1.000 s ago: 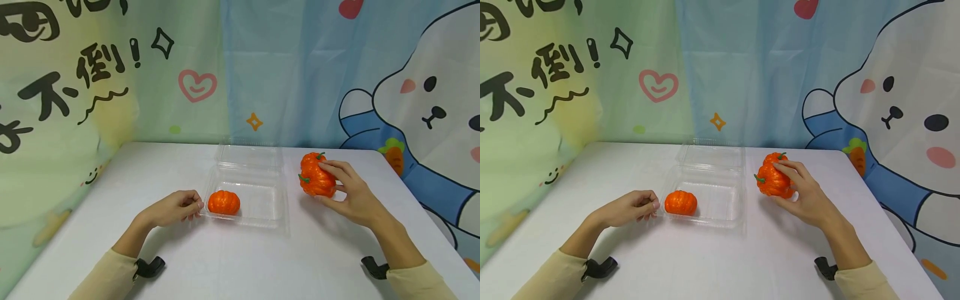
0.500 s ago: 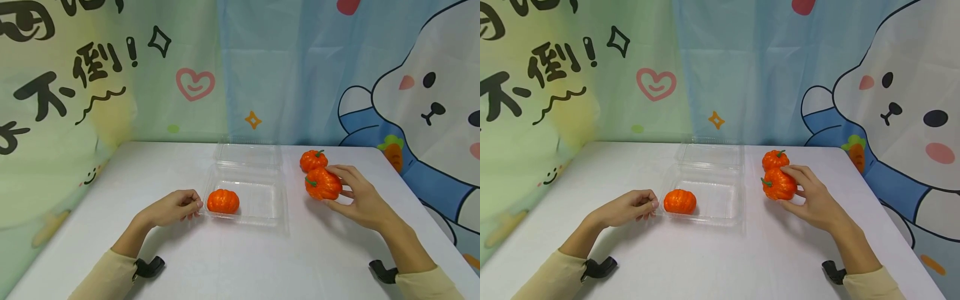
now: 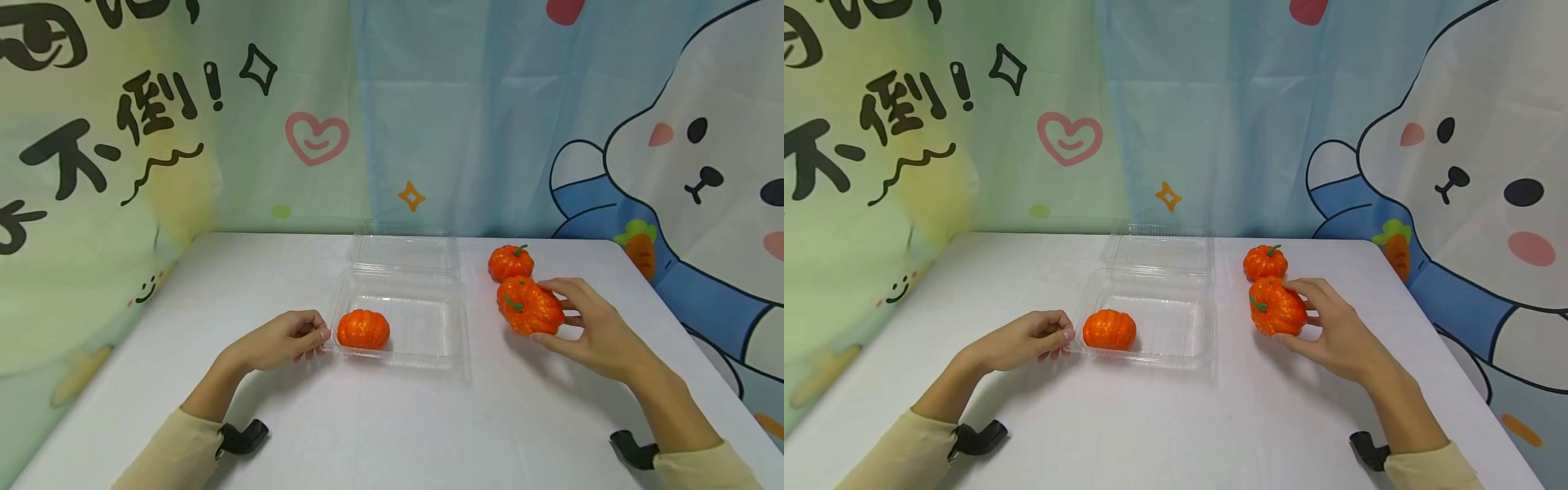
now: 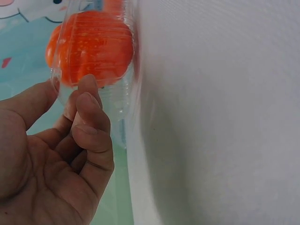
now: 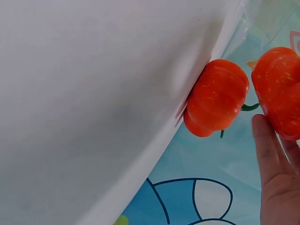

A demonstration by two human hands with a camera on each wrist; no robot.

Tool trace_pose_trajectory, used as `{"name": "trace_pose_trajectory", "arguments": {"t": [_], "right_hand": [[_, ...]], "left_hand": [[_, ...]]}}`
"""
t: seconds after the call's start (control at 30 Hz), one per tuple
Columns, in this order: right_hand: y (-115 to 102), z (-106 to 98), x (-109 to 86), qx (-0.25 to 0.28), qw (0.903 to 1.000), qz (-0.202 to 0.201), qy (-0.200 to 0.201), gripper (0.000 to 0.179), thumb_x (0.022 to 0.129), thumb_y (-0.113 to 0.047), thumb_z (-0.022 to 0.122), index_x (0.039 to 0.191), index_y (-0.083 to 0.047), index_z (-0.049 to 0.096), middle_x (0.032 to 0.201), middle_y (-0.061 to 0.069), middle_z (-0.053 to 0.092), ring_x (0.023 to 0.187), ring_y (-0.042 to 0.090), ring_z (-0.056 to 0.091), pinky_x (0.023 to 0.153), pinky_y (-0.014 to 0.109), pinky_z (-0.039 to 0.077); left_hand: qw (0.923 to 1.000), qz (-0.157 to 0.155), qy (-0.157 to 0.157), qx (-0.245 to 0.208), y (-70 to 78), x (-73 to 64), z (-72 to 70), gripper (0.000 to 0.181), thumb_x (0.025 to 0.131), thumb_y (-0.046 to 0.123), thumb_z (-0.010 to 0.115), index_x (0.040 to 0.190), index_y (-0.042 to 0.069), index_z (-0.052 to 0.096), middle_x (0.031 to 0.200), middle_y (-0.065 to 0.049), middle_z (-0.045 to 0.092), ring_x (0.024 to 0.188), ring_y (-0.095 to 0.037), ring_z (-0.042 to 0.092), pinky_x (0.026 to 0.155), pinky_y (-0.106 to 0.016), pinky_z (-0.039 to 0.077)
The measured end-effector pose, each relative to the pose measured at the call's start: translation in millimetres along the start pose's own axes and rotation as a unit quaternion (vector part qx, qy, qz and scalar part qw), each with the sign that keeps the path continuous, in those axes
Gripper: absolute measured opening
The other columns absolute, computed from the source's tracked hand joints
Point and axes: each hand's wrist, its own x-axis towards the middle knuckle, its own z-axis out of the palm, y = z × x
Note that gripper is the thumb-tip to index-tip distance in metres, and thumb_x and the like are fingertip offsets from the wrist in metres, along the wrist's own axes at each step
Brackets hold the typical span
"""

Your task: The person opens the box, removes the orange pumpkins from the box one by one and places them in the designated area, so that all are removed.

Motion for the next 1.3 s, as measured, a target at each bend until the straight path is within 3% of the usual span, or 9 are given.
{"name": "trace_pose_trajectory", "arguments": {"t": [0.1, 0.17, 0.33, 0.67, 1.1, 1.3], "right_hand": [[2.1, -0.5, -2.0, -0.004, 0.9999, 0.001, -0.011, 0.082, 0.074, -0.018, 0.095, 0.144, -0.011, 0.052, 0.134, 0.006, 0.056, 0.111, 0.014, 0.058, 0.082, 0.008, 0.049], [3.6, -0.9, -3.2, -0.009, 0.9998, 0.001, -0.018, 0.081, 0.075, -0.021, 0.095, 0.143, -0.009, 0.052, 0.133, 0.008, 0.056, 0.108, 0.021, 0.06, 0.081, 0.016, 0.055], [5.5, -1.7, -6.2, -0.013, 0.9993, 0.015, -0.033, 0.077, 0.076, -0.025, 0.094, 0.139, -0.007, 0.054, 0.133, 0.01, 0.058, 0.105, 0.023, 0.061, 0.076, 0.039, 0.063], [7.7, -2.6, -9.8, -0.011, 0.9969, 0.044, -0.064, 0.074, 0.079, -0.033, 0.091, 0.138, -0.007, 0.055, 0.131, 0.011, 0.061, 0.103, 0.025, 0.063, 0.076, 0.025, 0.059], [7.6, -6.1, -12.9, 0.028, 0.9892, 0.089, -0.113, 0.072, 0.084, -0.035, 0.087, 0.14, -0.007, 0.054, 0.134, 0.013, 0.056, 0.108, 0.035, 0.064, 0.083, 0.049, 0.06], [9.2, -5.1, -15.0, 0.037, 0.9865, 0.097, -0.126, 0.07, 0.085, -0.036, 0.086, 0.141, -0.009, 0.054, 0.135, 0.014, 0.056, 0.109, 0.037, 0.065, 0.082, 0.049, 0.06]], "left_hand": [[1.0, -0.001, 0.0, 0.0, -0.4, -0.1, 0.1, 0.023, 0.106, 0.023, 0.059, 0.103, 0.0, 0.06, 0.086, -0.014, 0.069, 0.07, -0.025, 0.058, 0.06, -0.025, 0.048], [1.0, -0.002, 0.0, 0.001, -0.3, -0.2, 0.0, 0.023, 0.106, 0.023, 0.059, 0.103, 0.0, 0.06, 0.086, -0.013, 0.069, 0.07, -0.025, 0.057, 0.06, -0.026, 0.048], [1.0, -0.001, 0.002, 0.003, 0.7, 0.1, -0.4, 0.023, 0.106, 0.023, 0.06, 0.102, 0.001, 0.06, 0.086, -0.013, 0.069, 0.068, -0.022, 0.057, 0.06, -0.026, 0.048], [1.0, 0.0, 0.0, 0.004, 1.3, 0.6, -0.3, 0.023, 0.106, 0.023, 0.06, 0.102, 0.001, 0.06, 0.087, -0.013, 0.069, 0.067, -0.019, 0.055, 0.06, -0.026, 0.048], [0.9998, 0.016, -0.003, 0.009, 1.3, 3.0, -0.4, 0.021, 0.107, 0.022, 0.057, 0.1, 0.002, 0.06, 0.086, -0.013, 0.069, 0.068, -0.027, 0.058, 0.059, -0.027, 0.049], [0.9999, 0.013, -0.005, 0.003, 0.1, 2.6, 0.3, 0.021, 0.106, 0.022, 0.058, 0.1, 0.002, 0.061, 0.086, -0.013, 0.07, 0.068, -0.026, 0.058, 0.06, -0.026, 0.049]]}}
